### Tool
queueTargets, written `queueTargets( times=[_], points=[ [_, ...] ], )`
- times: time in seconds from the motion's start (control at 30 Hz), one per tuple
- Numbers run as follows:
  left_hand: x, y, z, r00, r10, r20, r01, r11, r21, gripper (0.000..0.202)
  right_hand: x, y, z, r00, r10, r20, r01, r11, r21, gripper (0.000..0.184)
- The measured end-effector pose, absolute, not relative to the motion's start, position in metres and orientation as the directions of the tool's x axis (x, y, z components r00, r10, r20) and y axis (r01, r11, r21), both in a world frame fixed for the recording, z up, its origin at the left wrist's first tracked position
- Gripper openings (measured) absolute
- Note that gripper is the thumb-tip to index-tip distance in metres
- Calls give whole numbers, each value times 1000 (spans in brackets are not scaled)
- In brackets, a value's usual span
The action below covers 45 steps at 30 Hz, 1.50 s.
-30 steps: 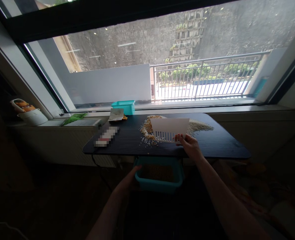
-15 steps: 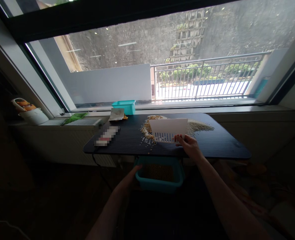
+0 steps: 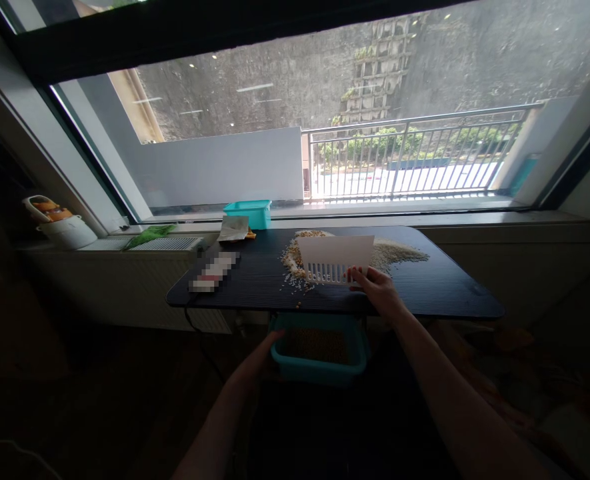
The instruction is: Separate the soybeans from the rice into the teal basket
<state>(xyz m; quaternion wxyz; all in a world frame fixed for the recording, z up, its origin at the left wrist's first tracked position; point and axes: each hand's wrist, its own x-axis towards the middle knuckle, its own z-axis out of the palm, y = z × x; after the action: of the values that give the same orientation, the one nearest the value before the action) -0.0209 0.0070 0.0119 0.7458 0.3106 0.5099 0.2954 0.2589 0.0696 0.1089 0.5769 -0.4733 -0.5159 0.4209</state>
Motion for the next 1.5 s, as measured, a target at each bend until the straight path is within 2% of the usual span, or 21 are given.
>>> queueTargets(
  times=[1.13,1.33,1.5],
  points=[
    [-20,8,11,287,743,-605,-111,653,749,63,258,41,112,1,980,200,14,200,-980,37],
    [-20,7,16,312,740,-595,-88,646,758,63,257,43,112,81,976,204,9,203,-979,41],
    [-19,6,18,306,743,-595,-82,643,761,62,257,44,112,54,978,199,53,197,-979,41]
  ],
)
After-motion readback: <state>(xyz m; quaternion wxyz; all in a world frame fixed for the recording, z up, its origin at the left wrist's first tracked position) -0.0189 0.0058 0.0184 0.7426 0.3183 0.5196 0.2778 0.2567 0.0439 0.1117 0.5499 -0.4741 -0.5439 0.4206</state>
